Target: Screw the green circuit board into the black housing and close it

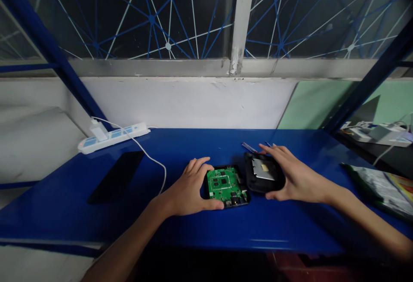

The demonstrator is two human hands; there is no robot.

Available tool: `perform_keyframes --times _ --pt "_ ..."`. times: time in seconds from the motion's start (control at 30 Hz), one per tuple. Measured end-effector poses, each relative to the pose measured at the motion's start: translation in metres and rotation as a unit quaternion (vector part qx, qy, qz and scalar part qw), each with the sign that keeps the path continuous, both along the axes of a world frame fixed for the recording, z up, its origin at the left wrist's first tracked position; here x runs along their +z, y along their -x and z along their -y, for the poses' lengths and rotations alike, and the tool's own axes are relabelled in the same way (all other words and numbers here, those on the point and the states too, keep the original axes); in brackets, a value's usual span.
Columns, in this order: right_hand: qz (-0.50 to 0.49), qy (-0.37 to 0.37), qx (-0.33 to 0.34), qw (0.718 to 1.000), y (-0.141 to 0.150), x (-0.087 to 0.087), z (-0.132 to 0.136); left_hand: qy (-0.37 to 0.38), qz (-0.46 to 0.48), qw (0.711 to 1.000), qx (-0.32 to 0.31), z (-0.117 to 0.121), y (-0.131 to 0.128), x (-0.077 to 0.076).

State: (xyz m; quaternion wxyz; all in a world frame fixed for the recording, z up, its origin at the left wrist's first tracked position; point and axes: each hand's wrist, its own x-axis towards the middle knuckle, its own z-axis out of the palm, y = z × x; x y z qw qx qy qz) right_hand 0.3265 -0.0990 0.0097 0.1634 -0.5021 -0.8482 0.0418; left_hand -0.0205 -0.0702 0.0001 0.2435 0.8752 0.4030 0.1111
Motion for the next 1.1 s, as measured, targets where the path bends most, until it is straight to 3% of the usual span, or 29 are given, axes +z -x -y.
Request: perform_keyframes --times 0.2,0.43,0.7,0.97,1.1 --pt "-0.006 -0.086 0.051 0.995 0.051 0.023 -0.017 -0.115 0.104 0.987 -0.032 -0.011 -0.02 0.008" --pt "0.017 -0.143 0.114 0.983 0.085 0.023 -0.026 -0.214 0.114 0.968 -0.07 -0.03 -0.03 0.004" --pt "-0.013 -0.157 0.122 0.98 0.084 0.008 -0.035 -0.244 0.146 0.957 -0.051 -0.039 -0.021 -0.007" --pt "-0.065 -0.044 0.071 0.994 0.071 -0.001 -0.033 -0.231 0.159 0.959 -0.042 -0.04 -0.014 -0.01" --pt "-0.076 -0.039 0.074 0.994 0.072 -0.001 -0.03 -0.244 0.157 0.956 -0.04 -0.039 -0.016 -0.009"
